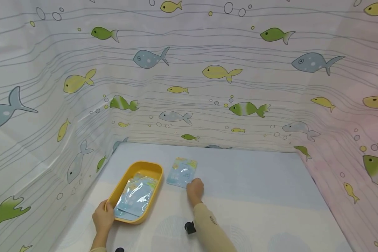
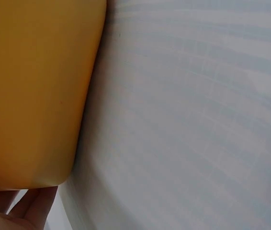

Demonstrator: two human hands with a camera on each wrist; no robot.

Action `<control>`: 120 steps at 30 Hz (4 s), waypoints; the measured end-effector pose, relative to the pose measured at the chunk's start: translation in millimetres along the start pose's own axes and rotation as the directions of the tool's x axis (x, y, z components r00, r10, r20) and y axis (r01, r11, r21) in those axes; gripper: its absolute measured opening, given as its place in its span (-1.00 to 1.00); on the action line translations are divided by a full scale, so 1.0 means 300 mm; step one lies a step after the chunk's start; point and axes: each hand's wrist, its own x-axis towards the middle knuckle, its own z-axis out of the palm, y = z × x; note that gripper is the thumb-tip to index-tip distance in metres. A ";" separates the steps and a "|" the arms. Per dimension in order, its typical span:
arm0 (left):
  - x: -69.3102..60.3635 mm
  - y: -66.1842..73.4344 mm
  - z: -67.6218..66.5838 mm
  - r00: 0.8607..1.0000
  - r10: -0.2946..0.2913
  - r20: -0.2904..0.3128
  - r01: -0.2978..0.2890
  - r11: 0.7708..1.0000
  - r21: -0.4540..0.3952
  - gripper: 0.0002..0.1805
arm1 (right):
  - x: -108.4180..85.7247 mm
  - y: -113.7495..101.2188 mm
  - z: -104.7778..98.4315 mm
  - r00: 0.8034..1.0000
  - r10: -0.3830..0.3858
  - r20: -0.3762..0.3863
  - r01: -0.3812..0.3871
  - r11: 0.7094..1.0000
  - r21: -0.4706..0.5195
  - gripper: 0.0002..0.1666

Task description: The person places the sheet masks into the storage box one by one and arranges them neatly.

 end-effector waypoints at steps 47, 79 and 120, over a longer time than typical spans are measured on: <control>0.008 0.005 0.008 1.000 -0.024 0.006 0.024 1.000 0.004 -0.69 | -0.036 0.038 -0.117 0.924 0.203 0.324 -0.327 0.858 0.396 -0.67; 0.003 -0.014 0.015 0.998 0.041 -0.047 -0.041 0.999 -0.007 -0.73 | -0.109 0.073 -0.190 0.895 -0.049 0.443 -0.309 0.649 0.696 -0.49; -0.001 -0.002 0.005 1.000 0.008 -0.022 -0.008 1.000 0.001 -0.73 | -0.326 -0.134 -0.034 0.872 -0.180 0.456 -0.267 0.606 0.749 -0.53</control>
